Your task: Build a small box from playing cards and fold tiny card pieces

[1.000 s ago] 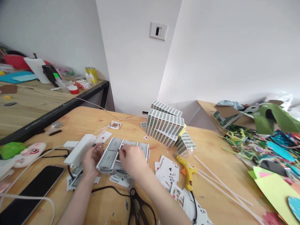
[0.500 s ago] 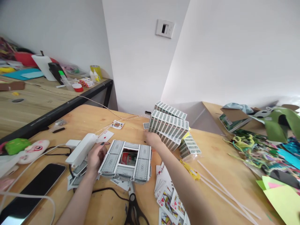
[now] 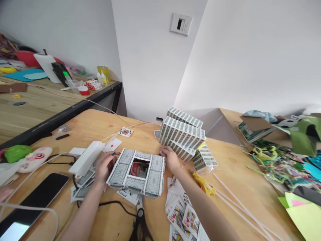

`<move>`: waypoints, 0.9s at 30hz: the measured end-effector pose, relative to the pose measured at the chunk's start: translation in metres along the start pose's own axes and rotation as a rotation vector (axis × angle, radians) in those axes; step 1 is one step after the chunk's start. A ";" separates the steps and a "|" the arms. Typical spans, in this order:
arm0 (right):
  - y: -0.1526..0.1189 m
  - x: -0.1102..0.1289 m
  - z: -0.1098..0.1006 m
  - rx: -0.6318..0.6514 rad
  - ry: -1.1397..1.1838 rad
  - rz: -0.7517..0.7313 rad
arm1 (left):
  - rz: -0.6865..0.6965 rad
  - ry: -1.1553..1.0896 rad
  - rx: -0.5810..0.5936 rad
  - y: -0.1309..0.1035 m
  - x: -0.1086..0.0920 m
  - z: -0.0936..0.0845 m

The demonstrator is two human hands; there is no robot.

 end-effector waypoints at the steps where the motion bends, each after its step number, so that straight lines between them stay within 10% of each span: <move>1: 0.001 -0.005 -0.002 -0.031 0.038 0.048 | -0.004 -0.004 -0.002 0.000 0.001 0.000; 14: 0.006 -0.011 -0.027 -0.054 0.065 0.288 | -0.008 0.052 0.116 -0.003 -0.002 0.010; 19: -0.006 0.042 -0.069 -0.033 0.240 0.208 | 0.046 0.173 0.180 -0.005 -0.009 0.019; 23: -0.030 0.107 -0.057 0.206 0.266 -0.023 | 0.081 0.204 0.166 -0.005 -0.011 0.018; 27: -0.039 0.114 -0.047 0.222 0.190 -0.086 | 0.224 0.270 0.210 -0.007 -0.025 0.025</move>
Point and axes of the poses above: each hand's wrist, its own y-axis towards the middle knuckle, its own z-axis out of the palm, x = y × z, the point moved 9 cm from there along y, towards the middle knuckle, and after that the axes turned 8 degrees about z, right-handed, at the moved point
